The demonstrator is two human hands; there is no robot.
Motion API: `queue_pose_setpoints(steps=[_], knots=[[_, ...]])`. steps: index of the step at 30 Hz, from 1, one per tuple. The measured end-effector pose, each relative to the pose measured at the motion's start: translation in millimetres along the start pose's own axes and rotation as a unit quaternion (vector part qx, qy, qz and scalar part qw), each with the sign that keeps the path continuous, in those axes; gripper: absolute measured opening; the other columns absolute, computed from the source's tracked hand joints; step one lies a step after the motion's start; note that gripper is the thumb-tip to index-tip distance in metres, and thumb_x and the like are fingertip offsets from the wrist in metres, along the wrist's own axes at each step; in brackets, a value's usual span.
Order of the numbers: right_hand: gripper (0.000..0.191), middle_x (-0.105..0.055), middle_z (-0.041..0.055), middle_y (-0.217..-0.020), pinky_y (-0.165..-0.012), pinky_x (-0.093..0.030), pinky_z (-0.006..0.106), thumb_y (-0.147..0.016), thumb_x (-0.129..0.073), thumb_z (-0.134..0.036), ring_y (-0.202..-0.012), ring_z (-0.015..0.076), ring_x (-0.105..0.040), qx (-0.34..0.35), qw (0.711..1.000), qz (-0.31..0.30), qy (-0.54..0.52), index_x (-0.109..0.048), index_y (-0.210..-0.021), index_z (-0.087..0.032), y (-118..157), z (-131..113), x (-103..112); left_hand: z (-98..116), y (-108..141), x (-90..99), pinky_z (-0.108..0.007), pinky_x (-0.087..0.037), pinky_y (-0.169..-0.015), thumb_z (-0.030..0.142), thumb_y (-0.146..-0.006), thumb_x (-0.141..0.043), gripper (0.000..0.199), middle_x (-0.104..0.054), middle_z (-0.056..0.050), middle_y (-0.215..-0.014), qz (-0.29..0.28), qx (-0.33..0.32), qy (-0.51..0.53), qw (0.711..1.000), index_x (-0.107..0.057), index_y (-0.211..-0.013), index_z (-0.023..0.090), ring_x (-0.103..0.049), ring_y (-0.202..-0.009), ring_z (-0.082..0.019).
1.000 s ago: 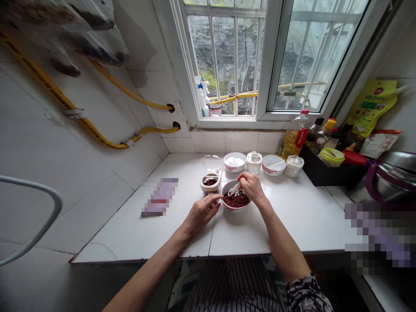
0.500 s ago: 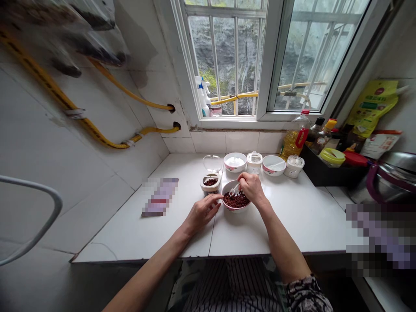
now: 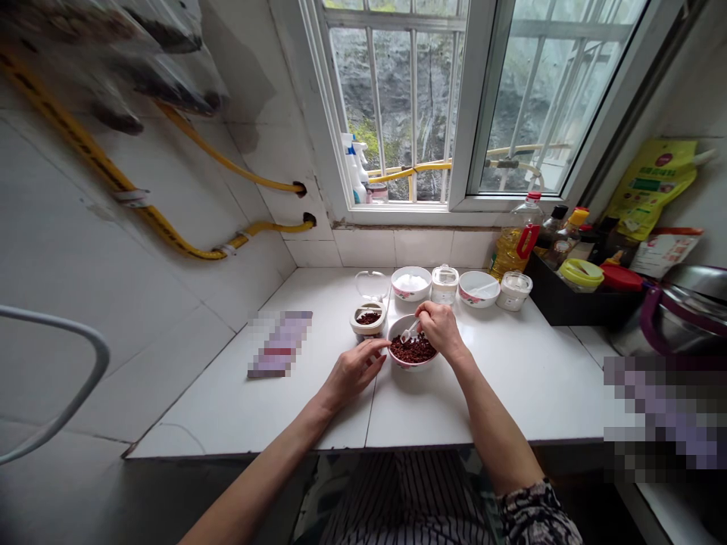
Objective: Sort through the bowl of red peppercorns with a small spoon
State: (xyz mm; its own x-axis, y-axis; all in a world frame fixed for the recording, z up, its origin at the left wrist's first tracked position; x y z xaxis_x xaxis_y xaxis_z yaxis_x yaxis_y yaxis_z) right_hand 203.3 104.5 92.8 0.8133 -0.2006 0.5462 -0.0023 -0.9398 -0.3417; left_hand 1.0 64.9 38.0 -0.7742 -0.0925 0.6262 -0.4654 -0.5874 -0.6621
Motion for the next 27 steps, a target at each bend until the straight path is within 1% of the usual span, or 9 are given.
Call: queue_pose_setpoints(steps=[7, 9, 15, 18, 20, 24, 27], knots=[[0.020, -0.065, -0.0021, -0.049, -0.068, -0.049, 0.029, -0.073, -0.044, -0.018, -0.052, 0.0174, -0.062, 0.000, 1.000, 0.004, 0.015, -0.062, -0.066, -0.023, 0, 0, 0, -1, 1, -0.9, -0.025, -0.058, -0.069, 0.011, -0.093, -0.053, 0.030, -0.070, -0.007, -0.108, 0.001, 0.003, -0.001, 1.000, -0.060, -0.121, 0.021, -0.068, -0.071, -0.012], [0.020, -0.065, -0.0021, -0.049, -0.068, -0.049, 0.029, -0.073, -0.044, -0.019, -0.052, 0.0174, -0.062, -0.006, 1.000, 0.002, 0.000, -0.062, -0.067, -0.023, 0, 1, -1, -1, 1, -0.9, -0.025, -0.058, -0.069, 0.011, -0.093, -0.053, 0.030, -0.070, -0.007, -0.109, 0.000, 0.004, 0.000, 1.000, -0.060, -0.121, 0.022, -0.068, -0.070, -0.012], [0.018, -0.064, -0.0024, -0.048, -0.061, -0.048, 0.028, -0.069, -0.045, -0.022, -0.052, 0.0172, -0.062, -0.067, 0.992, -0.007, -0.107, -0.063, -0.067, -0.022, -1, 10, -4, 0, 0, 0.0, -0.025, -0.058, -0.068, 0.011, -0.094, -0.053, 0.030, -0.070, -0.007, -0.109, -0.004, 0.005, 0.004, 1.000, -0.059, -0.121, 0.022, -0.068, -0.070, -0.012], [0.015, -0.063, -0.0022, -0.046, -0.058, -0.048, 0.028, -0.065, -0.048, -0.024, -0.048, 0.0163, -0.059, -0.098, 0.978, -0.001, -0.182, -0.063, -0.065, -0.021, -3, 15, -4, -1, 1, -0.3, -0.025, -0.058, -0.068, 0.011, -0.094, -0.053, 0.031, -0.070, -0.007, -0.109, -0.006, 0.006, 0.005, 1.000, -0.059, -0.122, 0.022, -0.068, -0.070, -0.012], [0.014, -0.063, -0.0018, -0.047, -0.058, -0.049, 0.028, -0.065, -0.049, -0.027, -0.049, 0.0161, -0.059, -0.105, 0.970, 0.009, -0.219, -0.062, -0.066, -0.021, -6, 16, -2, -1, 1, -0.8, -0.025, -0.058, -0.067, 0.011, -0.093, -0.053, 0.031, -0.070, -0.007, -0.110, -0.007, 0.007, 0.004, 1.000, -0.060, -0.122, 0.022, -0.068, -0.070, -0.012], [0.014, -0.066, -0.0007, -0.054, -0.064, -0.052, 0.031, -0.071, -0.052, -0.033, -0.055, 0.0172, -0.063, -0.091, 0.964, 0.026, -0.247, -0.060, -0.074, -0.021, -11, 7, -3, -3, 1, -1.4, -0.025, -0.059, -0.068, 0.012, -0.093, -0.053, 0.031, -0.071, -0.007, -0.110, -0.009, 0.009, -0.002, 1.000, -0.060, -0.122, 0.022, -0.068, -0.071, -0.012], [0.017, -0.071, 0.0018, -0.064, -0.070, -0.054, 0.033, -0.083, -0.051, -0.035, -0.064, 0.0189, -0.068, -0.035, 0.969, 0.044, -0.240, -0.061, -0.083, -0.021, -10, -11, -10, -3, 1, -1.6, -0.026, -0.060, -0.070, 0.013, -0.094, -0.053, 0.032, -0.071, -0.008, -0.111, -0.009, 0.011, -0.007, 1.000, -0.060, -0.123, 0.022, -0.069, -0.074, -0.013]])
Point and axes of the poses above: each hand's wrist, its own y-axis away from the middle knuckle, its own x-axis out of the back of the hand, z = x × y, the point moved 4 cm from there along -y, towards the middle knuckle
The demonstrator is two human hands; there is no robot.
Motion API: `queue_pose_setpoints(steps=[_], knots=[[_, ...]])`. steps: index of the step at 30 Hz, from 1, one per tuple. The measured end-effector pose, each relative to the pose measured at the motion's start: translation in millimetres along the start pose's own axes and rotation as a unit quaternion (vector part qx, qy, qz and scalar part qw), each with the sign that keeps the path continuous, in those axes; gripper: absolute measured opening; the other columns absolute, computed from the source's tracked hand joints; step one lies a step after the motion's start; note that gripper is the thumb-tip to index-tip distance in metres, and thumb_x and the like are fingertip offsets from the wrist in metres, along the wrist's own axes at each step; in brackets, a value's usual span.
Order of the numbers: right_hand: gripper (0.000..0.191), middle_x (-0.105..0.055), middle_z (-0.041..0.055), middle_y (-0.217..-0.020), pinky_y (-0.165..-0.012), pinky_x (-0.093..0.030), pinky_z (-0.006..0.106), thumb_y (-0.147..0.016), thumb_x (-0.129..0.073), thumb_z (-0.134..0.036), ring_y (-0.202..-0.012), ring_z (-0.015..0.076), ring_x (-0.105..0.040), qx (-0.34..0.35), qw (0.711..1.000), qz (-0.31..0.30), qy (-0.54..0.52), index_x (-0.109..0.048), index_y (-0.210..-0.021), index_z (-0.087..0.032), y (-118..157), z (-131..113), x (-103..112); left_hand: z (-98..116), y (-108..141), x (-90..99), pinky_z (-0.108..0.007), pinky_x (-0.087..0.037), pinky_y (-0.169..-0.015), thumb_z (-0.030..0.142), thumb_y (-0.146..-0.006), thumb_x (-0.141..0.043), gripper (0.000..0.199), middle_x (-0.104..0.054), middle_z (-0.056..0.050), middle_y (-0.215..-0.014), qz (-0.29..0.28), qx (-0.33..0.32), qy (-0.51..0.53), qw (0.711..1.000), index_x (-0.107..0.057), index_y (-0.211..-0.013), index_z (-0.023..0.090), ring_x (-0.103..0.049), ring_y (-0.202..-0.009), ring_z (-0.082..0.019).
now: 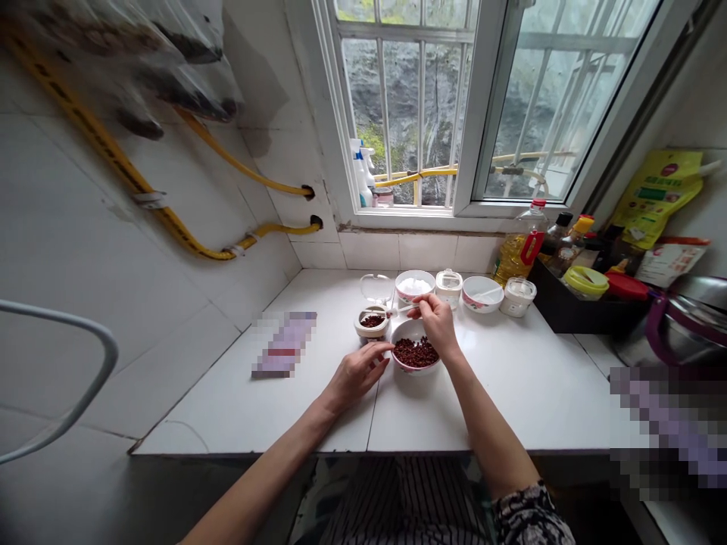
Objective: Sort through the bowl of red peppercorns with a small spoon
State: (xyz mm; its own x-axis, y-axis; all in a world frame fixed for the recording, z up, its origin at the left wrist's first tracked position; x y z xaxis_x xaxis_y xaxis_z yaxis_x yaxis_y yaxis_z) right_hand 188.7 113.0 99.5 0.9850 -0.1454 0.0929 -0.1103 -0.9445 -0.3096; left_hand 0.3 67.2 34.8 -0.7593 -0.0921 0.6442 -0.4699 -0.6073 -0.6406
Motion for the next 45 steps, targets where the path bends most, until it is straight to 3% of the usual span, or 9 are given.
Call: queue_pose_setpoints(steps=[3, 8, 15, 22, 27, 30, 34, 39, 45], knots=[[0.018, -0.075, 0.0045, -0.075, -0.082, -0.052, 0.037, -0.092, -0.046, -0.030, -0.076, 0.0210, -0.071, 0.110, 0.988, -0.023, 0.105, -0.062, -0.091, -0.021, 8, -13, -19, 0, 1, -0.3, -0.028, -0.061, -0.073, 0.012, -0.094, -0.053, 0.033, -0.070, -0.008, -0.112, 0.001, -0.001, -0.002, 1.000, -0.059, -0.124, 0.022, -0.070, -0.077, -0.014], [0.020, -0.077, 0.0065, -0.085, -0.100, -0.042, 0.043, -0.095, -0.043, -0.017, -0.084, 0.0232, -0.069, 0.270, 0.917, -0.084, 0.283, -0.062, -0.095, -0.023, 23, -24, -34, 1, 1, 0.4, -0.030, -0.062, -0.075, 0.012, -0.093, -0.053, 0.032, -0.071, -0.009, -0.112, 0.005, -0.006, -0.002, 1.000, -0.059, -0.124, 0.021, -0.071, -0.079, -0.016], [0.019, -0.076, 0.0050, -0.079, -0.094, -0.042, 0.039, -0.097, -0.045, -0.018, -0.077, 0.0229, -0.068, 0.285, 0.890, -0.051, 0.352, -0.062, -0.093, -0.023, 12, -37, 10, 4, -1, 2.5, -0.026, -0.061, -0.072, 0.011, -0.095, -0.053, 0.030, -0.071, -0.008, -0.113, 0.005, -0.014, -0.001, 1.000, -0.058, -0.123, 0.021, -0.071, -0.079, -0.014], [0.024, -0.073, 0.0061, -0.075, -0.086, -0.042, 0.037, -0.088, -0.046, -0.006, -0.069, 0.0203, -0.064, 0.275, 0.830, -0.187, 0.447, -0.065, -0.088, -0.020, 13, -17, 40, 6, 0, 2.9, -0.027, -0.061, -0.072, 0.011, -0.094, -0.054, 0.034, -0.070, -0.009, -0.114, 0.016, -0.019, 0.006, 1.000, -0.057, -0.126, 0.021, -0.071, -0.079, -0.014], [0.024, -0.066, -0.0005, -0.063, -0.088, -0.043, 0.039, -0.085, -0.046, -0.007, -0.058, 0.0163, -0.057, 0.217, 0.849, -0.238, 0.420, -0.063, -0.079, -0.022, 25, -23, 44, 5, 2, 2.4, -0.028, -0.061, -0.073, 0.012, -0.094, -0.053, 0.033, -0.070, -0.011, -0.114, 0.009, -0.003, 0.015, 1.000, -0.058, -0.126, 0.020, -0.071, -0.077, -0.015], [0.025, -0.070, -0.0001, -0.066, -0.087, -0.046, 0.038, -0.088, -0.044, -0.010, -0.069, 0.0185, -0.063, 0.195, 0.875, -0.268, 0.352, -0.064, -0.082, -0.023, 28, -32, 37, 5, 3, 2.4, -0.026, -0.061, -0.069, 0.012, -0.095, -0.052, 0.032, -0.070, -0.012, -0.115, 0.008, -0.005, 0.030, 1.000, -0.057, -0.126, 0.018, -0.070, -0.074, -0.013], [0.020, -0.071, -0.0002, -0.065, -0.088, -0.046, 0.040, -0.090, -0.046, -0.013, -0.065, 0.0182, -0.062, 0.177, 0.898, -0.213, 0.341, -0.063, -0.086, -0.022, 15, -34, 36, 6, 4, 3.6, -0.026, -0.062, -0.070, 0.012, -0.095, -0.052, 0.033, -0.069, -0.012, -0.115, 0.009, -0.007, 0.032, 0.999, -0.056, -0.128, 0.019, -0.070, -0.074, -0.012], [0.017, -0.071, 0.0002, -0.065, -0.069, -0.047, 0.032, -0.091, -0.047, -0.019, -0.066, 0.0182, -0.063, 0.106, 0.924, -0.208, 0.302, -0.063, -0.085, -0.022, 3, -21, 39, 9, 4, 5.5, -0.026, -0.062, -0.070, 0.012, -0.097, -0.052, 0.032, -0.069, -0.014, -0.119, 0.016, -0.016, 0.016, 1.000, -0.055, -0.128, 0.018, -0.071, -0.074, -0.012], [0.020, -0.072, -0.0012, -0.060, -0.090, -0.047, 0.041, -0.092, -0.048, -0.019, -0.070, 0.0206, -0.065, 0.100, 0.939, -0.204, 0.258, -0.063, -0.079, -0.025, 16, -10, 33, 9, 5, 6.1, -0.031, -0.063, -0.083, 0.012, -0.095, -0.054, 0.035, -0.070, -0.013, -0.120, 0.010, -0.008, 0.004, 1.000, -0.056, -0.130, 0.019, -0.071, -0.107, -0.021]])
Point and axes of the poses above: each hand's wrist, its own y-axis away from the middle knuckle, its own x-axis out of the back of the hand, z = x × y, the point moved 4 cm from there along -y, towards the middle knuckle
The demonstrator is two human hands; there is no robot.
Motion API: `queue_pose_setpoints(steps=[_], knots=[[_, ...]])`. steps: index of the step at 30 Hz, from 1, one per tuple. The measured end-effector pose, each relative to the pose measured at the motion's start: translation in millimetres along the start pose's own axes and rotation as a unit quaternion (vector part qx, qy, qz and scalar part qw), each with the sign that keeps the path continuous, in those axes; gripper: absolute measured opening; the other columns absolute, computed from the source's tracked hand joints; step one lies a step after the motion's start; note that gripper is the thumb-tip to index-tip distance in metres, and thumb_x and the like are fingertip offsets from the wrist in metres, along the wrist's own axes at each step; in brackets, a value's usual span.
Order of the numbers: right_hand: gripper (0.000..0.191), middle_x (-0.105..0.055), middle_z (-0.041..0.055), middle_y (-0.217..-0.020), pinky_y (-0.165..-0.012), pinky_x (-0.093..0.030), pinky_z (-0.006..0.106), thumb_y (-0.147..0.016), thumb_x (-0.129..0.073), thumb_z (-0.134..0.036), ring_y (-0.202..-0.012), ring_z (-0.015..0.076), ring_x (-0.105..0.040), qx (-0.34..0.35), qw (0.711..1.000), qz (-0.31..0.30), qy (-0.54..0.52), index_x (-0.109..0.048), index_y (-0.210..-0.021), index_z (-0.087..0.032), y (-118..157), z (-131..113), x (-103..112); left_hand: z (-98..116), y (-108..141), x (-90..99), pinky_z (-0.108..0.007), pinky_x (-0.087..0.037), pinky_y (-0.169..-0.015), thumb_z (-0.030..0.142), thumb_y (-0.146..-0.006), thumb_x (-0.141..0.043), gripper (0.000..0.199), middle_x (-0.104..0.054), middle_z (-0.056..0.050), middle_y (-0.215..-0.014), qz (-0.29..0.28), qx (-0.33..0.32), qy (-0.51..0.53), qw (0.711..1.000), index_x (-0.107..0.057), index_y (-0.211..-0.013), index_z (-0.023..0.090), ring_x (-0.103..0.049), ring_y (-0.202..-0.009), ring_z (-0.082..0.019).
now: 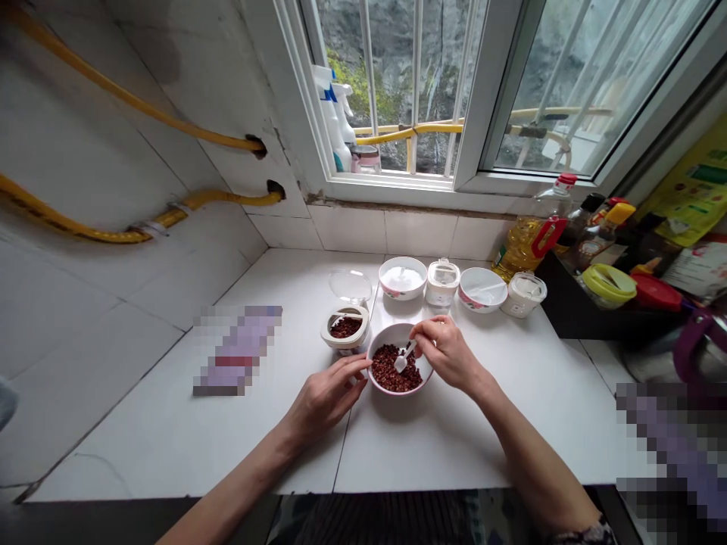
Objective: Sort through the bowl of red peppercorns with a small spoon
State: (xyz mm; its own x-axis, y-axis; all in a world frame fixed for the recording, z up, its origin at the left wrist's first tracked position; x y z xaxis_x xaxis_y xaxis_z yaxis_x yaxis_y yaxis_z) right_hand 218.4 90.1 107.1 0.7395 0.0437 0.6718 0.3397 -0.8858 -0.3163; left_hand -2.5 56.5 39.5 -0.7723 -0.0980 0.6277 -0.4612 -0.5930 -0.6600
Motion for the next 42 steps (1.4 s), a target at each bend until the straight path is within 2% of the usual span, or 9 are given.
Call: queue_pose_setpoints(steps=[9, 17, 25, 33, 38, 42], knots=[[0.020, -0.071, -0.0014, -0.058, -0.093, -0.046, 0.040, -0.089, -0.049, -0.023, -0.076, 0.0220, -0.068, -0.063, 0.996, 0.041, -0.053, -0.063, -0.075, -0.025, 4, 9, -9, 2, -1, 0.7, -0.030, -0.064, -0.082, 0.013, -0.097, -0.051, 0.032, -0.070, -0.013, -0.118, 0.001, -0.018, -0.020, 1.000, -0.055, -0.129, 0.018, -0.071, -0.107, -0.020], [0.018, -0.070, 0.0001, -0.059, -0.073, -0.050, 0.034, -0.086, -0.053, -0.035, -0.063, 0.0201, -0.068, -0.149, 0.973, 0.059, -0.169, -0.063, -0.081, -0.022, 8, 16, -12, 3, -2, 0.9, -0.029, -0.064, -0.080, 0.013, -0.097, -0.051, 0.031, -0.070, -0.014, -0.118, 0.001, -0.018, -0.028, 0.999, -0.054, -0.128, 0.017, -0.072, -0.104, -0.020], [0.018, -0.070, 0.0004, -0.056, -0.070, -0.051, 0.033, -0.082, -0.055, -0.035, -0.059, 0.0198, -0.067, -0.164, 0.959, 0.102, -0.208, -0.065, -0.079, -0.021, 8, 16, -9, 1, 0, -0.4, -0.030, -0.063, -0.084, 0.011, -0.096, -0.052, 0.033, -0.070, -0.013, -0.119, 0.002, -0.017, -0.022, 1.000, -0.055, -0.128, 0.018, -0.071, -0.106, -0.020], [0.019, -0.068, 0.0000, -0.054, -0.067, -0.052, 0.032, -0.078, -0.060, -0.037, -0.057, 0.0188, -0.065, -0.184, 0.943, 0.110, -0.253, -0.066, -0.077, -0.020, 7, 18, -10, 1, -1, -1.6, -0.030, -0.063, -0.081, 0.011, -0.097, -0.051, 0.030, -0.071, -0.013, -0.116, 0.009, -0.025, -0.024, 0.999, -0.056, -0.126, 0.017, -0.072, -0.104, -0.020], [0.026, -0.071, 0.0019, -0.057, -0.069, -0.054, 0.034, -0.077, -0.067, -0.044, -0.059, 0.0188, -0.066, -0.186, 0.931, 0.135, -0.283, -0.070, -0.082, -0.019, 3, 23, -11, 1, -1, -1.8, -0.030, -0.063, -0.082, 0.011, -0.097, -0.051, 0.032, -0.071, -0.012, -0.116, 0.011, -0.026, -0.025, 0.999, -0.055, -0.127, 0.017, -0.072, -0.104, -0.020], [0.033, -0.075, 0.0048, -0.065, -0.071, -0.056, 0.036, -0.079, -0.068, -0.050, -0.063, 0.0196, -0.068, -0.168, 0.928, 0.152, -0.296, -0.070, -0.086, -0.018, -5, 17, -9, 0, -1, -2.3, -0.030, -0.064, -0.080, 0.011, -0.096, -0.051, 0.033, -0.071, -0.012, -0.116, 0.014, -0.030, -0.028, 0.999, -0.055, -0.128, 0.017, -0.072, -0.104, -0.020]])
Point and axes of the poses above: each hand's wrist, its own y-axis away from the middle knuckle, its own x-axis out of the back of the hand, z = x × y, the point moved 4 cm from there along -y, towards the middle knuckle
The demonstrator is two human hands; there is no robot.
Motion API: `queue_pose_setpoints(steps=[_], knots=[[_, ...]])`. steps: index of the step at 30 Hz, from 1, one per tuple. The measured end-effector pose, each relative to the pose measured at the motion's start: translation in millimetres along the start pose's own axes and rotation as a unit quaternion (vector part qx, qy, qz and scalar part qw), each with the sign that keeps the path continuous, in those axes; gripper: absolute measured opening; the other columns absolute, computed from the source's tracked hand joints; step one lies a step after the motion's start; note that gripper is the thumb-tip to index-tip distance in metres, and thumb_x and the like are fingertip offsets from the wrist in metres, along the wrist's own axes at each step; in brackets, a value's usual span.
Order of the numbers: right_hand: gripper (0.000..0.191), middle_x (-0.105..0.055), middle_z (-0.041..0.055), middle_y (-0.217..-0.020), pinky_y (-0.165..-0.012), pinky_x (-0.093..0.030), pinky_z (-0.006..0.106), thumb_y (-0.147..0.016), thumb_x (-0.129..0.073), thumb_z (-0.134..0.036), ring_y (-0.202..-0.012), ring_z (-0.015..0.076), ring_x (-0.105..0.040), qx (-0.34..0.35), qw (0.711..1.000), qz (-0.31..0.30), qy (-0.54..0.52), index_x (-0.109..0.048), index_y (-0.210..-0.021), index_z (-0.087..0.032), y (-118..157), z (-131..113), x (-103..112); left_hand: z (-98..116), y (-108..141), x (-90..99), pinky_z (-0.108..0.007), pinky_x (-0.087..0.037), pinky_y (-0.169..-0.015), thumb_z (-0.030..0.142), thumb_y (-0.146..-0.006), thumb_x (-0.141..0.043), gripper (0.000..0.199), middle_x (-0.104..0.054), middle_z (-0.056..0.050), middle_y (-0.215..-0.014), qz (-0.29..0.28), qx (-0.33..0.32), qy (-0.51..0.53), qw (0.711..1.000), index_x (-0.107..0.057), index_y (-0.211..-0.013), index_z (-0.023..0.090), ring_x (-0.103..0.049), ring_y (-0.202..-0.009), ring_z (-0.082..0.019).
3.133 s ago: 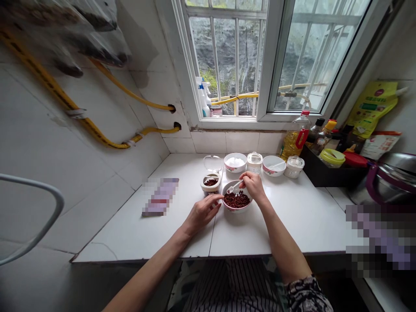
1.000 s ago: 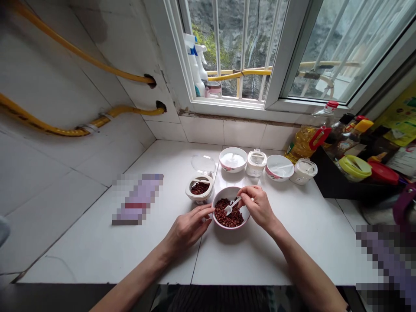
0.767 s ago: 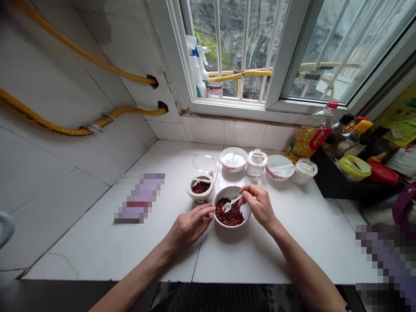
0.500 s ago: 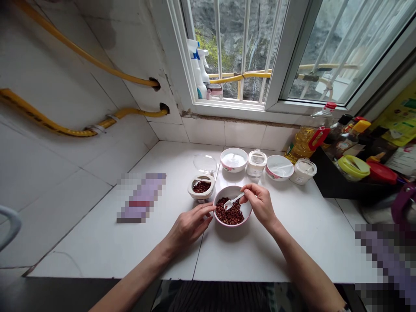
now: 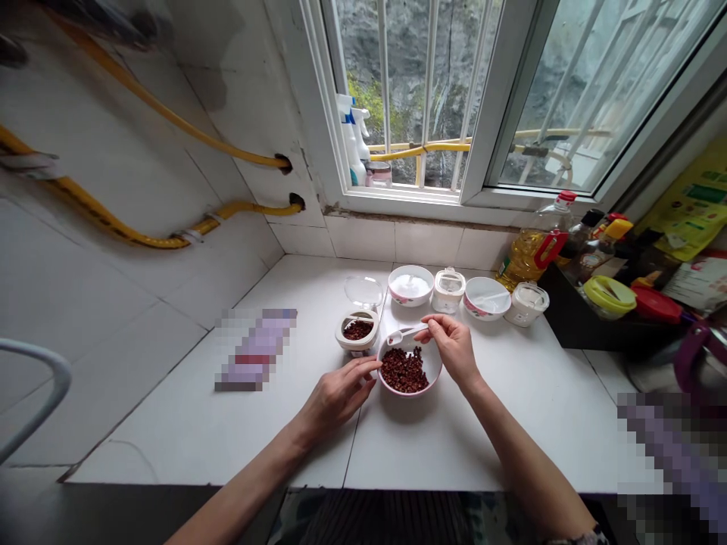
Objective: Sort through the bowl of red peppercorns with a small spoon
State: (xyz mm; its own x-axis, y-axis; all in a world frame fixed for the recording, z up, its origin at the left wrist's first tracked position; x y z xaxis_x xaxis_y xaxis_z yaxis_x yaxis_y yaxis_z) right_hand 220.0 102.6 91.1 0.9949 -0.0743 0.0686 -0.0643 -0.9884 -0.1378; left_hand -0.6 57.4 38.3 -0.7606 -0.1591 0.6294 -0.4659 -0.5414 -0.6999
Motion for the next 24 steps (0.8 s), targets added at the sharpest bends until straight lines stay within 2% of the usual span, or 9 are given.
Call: queue_pose_setpoints(steps=[4, 7, 9, 11, 13, 15, 19, 21, 24], knots=[[0.030, -0.077, 0.0060, -0.073, -0.074, -0.057, 0.037, -0.088, -0.061, -0.049, -0.070, 0.0206, -0.072, 0.069, 0.997, 0.001, 0.023, -0.066, -0.092, -0.019, -3, -19, -13, -1, 1, -1.1, -0.030, -0.063, -0.080, 0.011, -0.096, -0.051, 0.035, -0.070, -0.013, -0.117, -0.004, 0.003, 0.004, 1.000, -0.054, -0.130, 0.018, -0.072, -0.103, -0.020], [0.021, -0.078, 0.0059, -0.080, -0.076, -0.056, 0.037, -0.096, -0.053, -0.037, -0.075, 0.0206, -0.073, 0.168, 0.982, -0.003, 0.085, -0.064, -0.099, -0.020, 0, -32, -29, -1, 1, -2.0, -0.029, -0.064, -0.079, 0.012, -0.096, -0.051, 0.034, -0.070, -0.013, -0.118, -0.005, 0.003, 0.006, 1.000, -0.053, -0.130, 0.018, -0.073, -0.101, -0.020], [0.016, -0.078, 0.0051, -0.081, -0.084, -0.054, 0.040, -0.098, -0.049, -0.026, -0.077, 0.0203, -0.073, 0.267, 0.949, -0.020, 0.164, -0.064, -0.100, -0.021, 5, -37, -43, -1, 1, -2.5, -0.029, -0.063, -0.079, 0.012, -0.097, -0.050, 0.034, -0.070, -0.013, -0.118, -0.006, 0.002, 0.003, 1.000, -0.052, -0.130, 0.018, -0.073, -0.102, -0.020], [0.019, -0.078, 0.0038, -0.082, -0.092, -0.050, 0.043, -0.097, -0.046, -0.016, -0.075, 0.0193, -0.071, 0.368, 0.896, -0.052, 0.243, -0.064, -0.099, -0.022, 12, -39, -55, 0, 1, -2.7, -0.030, -0.063, -0.079, 0.013, -0.098, -0.049, 0.034, -0.070, -0.013, -0.118, -0.004, 0.001, -0.005, 1.000, -0.052, -0.131, 0.018, -0.072, -0.103, -0.021], [0.023, -0.078, 0.0027, -0.084, -0.096, -0.047, 0.044, -0.095, -0.044, -0.010, -0.071, 0.0180, -0.069, 0.432, 0.853, -0.069, 0.286, -0.063, -0.098, -0.023, 18, -41, -59, 0, 0, -2.4, -0.030, -0.063, -0.079, 0.013, -0.098, -0.049, 0.033, -0.070, -0.013, -0.117, -0.002, -0.001, -0.012, 1.000, -0.052, -0.130, 0.018, -0.072, -0.103, -0.021], [0.023, -0.077, 0.0019, -0.083, -0.097, -0.046, 0.043, -0.094, -0.044, -0.008, -0.071, 0.0175, -0.069, 0.443, 0.846, -0.053, 0.293, -0.062, -0.099, -0.022, 19, -44, -51, 1, -1, -1.7, -0.030, -0.063, -0.078, 0.013, -0.098, -0.049, 0.032, -0.071, -0.012, -0.116, 0.000, -0.002, -0.015, 1.000, -0.053, -0.129, 0.018, -0.072, -0.102, -0.021], [0.016, -0.075, -0.0011, -0.070, -0.092, -0.047, 0.043, -0.094, -0.047, -0.014, -0.067, 0.0195, -0.067, 0.380, 0.877, -0.009, 0.293, -0.061, -0.092, -0.024, 14, -46, -20, 2, -2, -0.3, -0.030, -0.064, -0.075, 0.013, -0.097, -0.050, 0.032, -0.071, -0.012, -0.114, -0.002, -0.003, -0.011, 1.000, -0.053, -0.129, 0.017, -0.073, -0.100, -0.020], [0.017, -0.072, -0.0012, -0.064, -0.087, -0.049, 0.040, -0.091, -0.047, -0.014, -0.071, 0.0214, -0.066, 0.341, 0.887, -0.022, 0.312, -0.061, -0.086, -0.024, 12, -39, -9, 2, -2, 0.0, -0.031, -0.064, -0.077, 0.012, -0.097, -0.050, 0.032, -0.071, -0.013, -0.115, -0.003, -0.002, -0.011, 1.000, -0.054, -0.129, 0.017, -0.072, -0.101, -0.021], [0.019, -0.070, -0.0006, -0.062, -0.084, -0.048, 0.039, -0.088, -0.047, -0.013, -0.072, 0.0216, -0.065, 0.289, 0.894, -0.055, 0.338, -0.060, -0.080, -0.024, 10, -20, -6, 2, -2, -0.1, -0.031, -0.064, -0.078, 0.012, -0.097, -0.050, 0.032, -0.071, -0.013, -0.115, -0.001, -0.001, -0.009, 1.000, -0.054, -0.128, 0.017, -0.072, -0.102, -0.021]])
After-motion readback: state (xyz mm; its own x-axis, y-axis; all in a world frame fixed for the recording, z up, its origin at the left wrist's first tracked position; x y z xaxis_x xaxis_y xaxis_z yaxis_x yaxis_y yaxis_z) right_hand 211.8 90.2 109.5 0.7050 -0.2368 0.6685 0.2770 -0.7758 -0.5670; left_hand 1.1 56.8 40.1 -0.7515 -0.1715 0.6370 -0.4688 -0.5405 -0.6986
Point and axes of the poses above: each hand's wrist, its own y-axis away from the middle knuckle, its own x-axis out of the back of the hand, z = x × y, the point moved 4 cm from there along -y, towards the middle knuckle
